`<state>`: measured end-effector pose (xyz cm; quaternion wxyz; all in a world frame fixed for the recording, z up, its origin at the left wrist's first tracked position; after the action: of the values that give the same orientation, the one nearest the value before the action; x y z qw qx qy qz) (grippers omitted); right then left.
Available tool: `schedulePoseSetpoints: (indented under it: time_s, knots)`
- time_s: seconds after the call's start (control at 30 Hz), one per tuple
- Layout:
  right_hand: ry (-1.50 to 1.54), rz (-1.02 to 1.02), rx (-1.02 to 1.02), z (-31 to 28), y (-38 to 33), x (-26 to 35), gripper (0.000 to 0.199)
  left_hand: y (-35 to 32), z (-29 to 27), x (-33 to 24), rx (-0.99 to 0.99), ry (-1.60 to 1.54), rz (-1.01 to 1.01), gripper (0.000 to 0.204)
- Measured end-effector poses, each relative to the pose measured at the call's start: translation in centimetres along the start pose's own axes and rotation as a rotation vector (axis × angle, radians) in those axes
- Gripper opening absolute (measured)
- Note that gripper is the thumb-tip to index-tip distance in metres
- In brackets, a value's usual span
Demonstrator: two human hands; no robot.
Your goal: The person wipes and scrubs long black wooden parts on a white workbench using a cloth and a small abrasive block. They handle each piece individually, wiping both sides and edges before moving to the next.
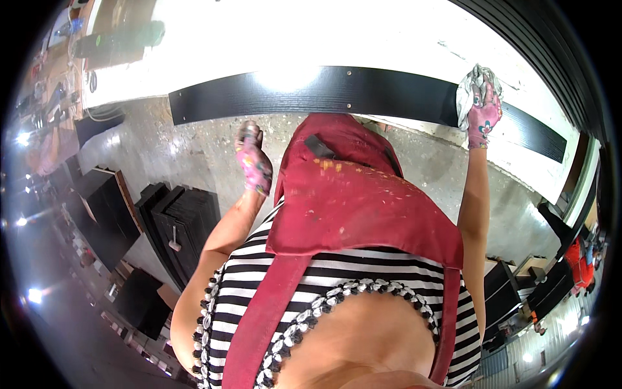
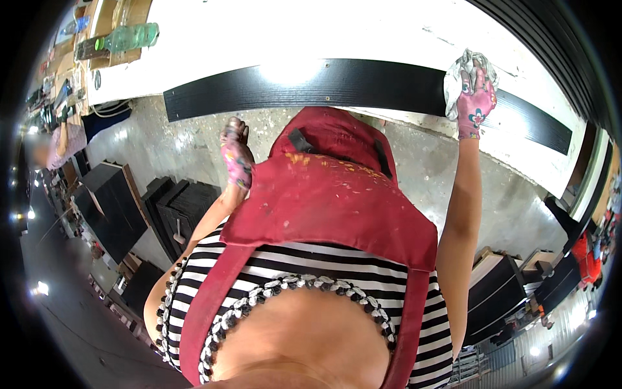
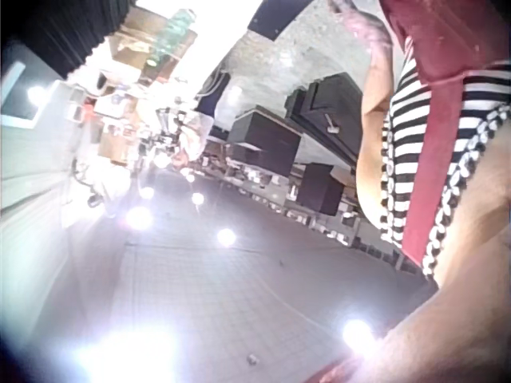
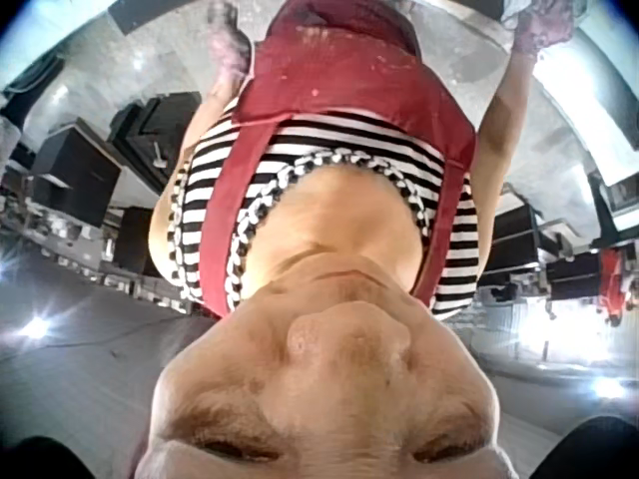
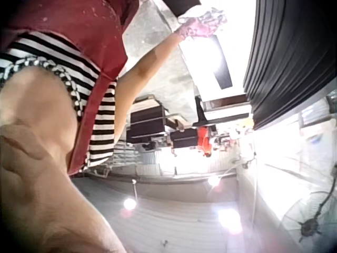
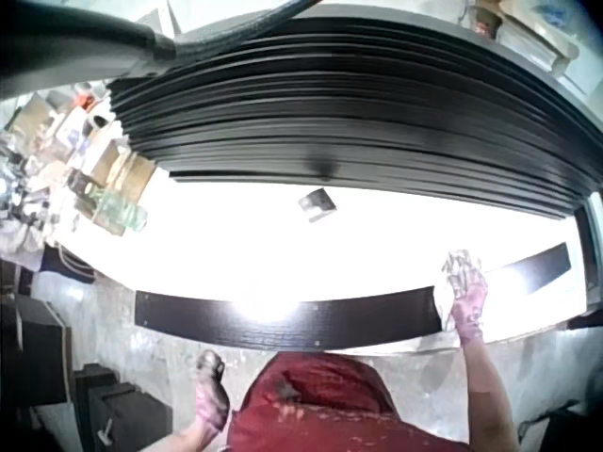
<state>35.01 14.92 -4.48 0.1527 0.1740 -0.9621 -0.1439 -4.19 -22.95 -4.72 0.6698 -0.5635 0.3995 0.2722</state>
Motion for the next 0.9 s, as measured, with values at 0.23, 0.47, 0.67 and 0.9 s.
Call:
schedulePoseSetpoints:
  time_s: [0.23,0.47,0.67,0.9]
  knots:
    - [-0.01,-0.036,-0.033,0.0,0.2,-0.3,0.041,5.9,2.0,-2.8,-0.11,-0.325,-0.108,0.045]
    - [0.105,0.139,0.335,-2.3,3.4,-1.9,0.037,5.7,2.0,-7.1,0.096,-0.318,0.017,0.023]
    - [0.721,0.388,0.444,-1.5,6.0,-4.3,0.043,8.3,2.7,-9.5,0.12,-0.136,-0.018,0.014]
    - [0.839,0.394,0.257,-5.2,5.3,-1.8,0.043,12.0,2.2,-9.5,0.141,-0.009,-0.07,0.016]
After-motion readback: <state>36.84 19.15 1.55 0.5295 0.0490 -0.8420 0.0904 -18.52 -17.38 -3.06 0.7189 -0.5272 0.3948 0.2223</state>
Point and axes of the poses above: each hand's wrist, its own y-axis towards the middle knuckle, its own z-axis out of the palm, x = y × z, the point moved 2 cm from there along y, towards the middle knuckle, and after that the axes turned 1 degree about x, right-handed, at the moved point
